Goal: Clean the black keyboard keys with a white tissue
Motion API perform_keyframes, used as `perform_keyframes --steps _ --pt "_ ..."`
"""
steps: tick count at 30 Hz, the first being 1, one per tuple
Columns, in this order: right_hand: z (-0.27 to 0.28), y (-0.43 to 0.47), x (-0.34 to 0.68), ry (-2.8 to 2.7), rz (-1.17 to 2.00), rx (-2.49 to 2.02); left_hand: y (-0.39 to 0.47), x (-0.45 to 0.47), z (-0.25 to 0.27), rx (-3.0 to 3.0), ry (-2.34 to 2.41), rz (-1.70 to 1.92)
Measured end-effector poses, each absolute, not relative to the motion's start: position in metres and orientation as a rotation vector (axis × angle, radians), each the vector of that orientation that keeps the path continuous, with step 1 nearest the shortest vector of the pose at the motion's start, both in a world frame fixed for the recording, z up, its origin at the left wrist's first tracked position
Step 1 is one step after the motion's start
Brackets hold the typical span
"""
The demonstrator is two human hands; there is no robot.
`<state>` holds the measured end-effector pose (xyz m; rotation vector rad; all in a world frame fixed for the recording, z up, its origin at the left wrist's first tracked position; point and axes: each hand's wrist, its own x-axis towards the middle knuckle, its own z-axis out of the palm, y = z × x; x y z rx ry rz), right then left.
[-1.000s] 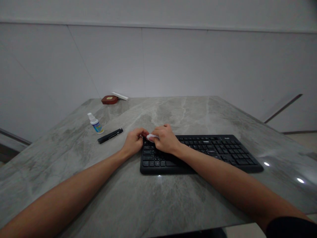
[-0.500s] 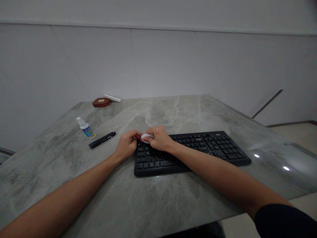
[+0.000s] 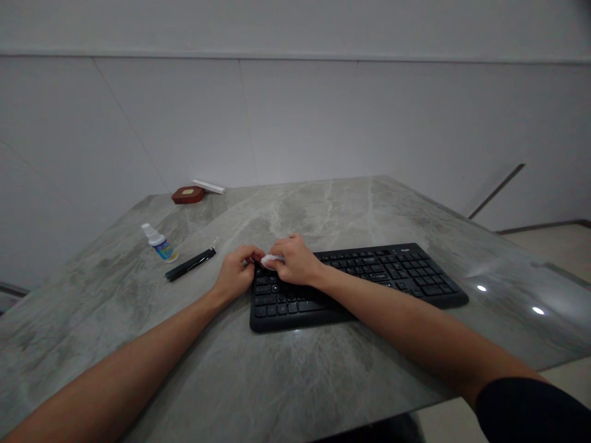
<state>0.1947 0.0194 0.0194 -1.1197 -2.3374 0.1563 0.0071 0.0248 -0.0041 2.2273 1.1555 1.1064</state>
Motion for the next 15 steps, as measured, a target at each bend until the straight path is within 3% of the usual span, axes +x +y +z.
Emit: perform_keyframes --steps 15 --pt "0.0130 0.0153 0.1922 -2.371 0.294 -0.807 0.0242 0.0087 -0.0032 2.210 1.171 1.096"
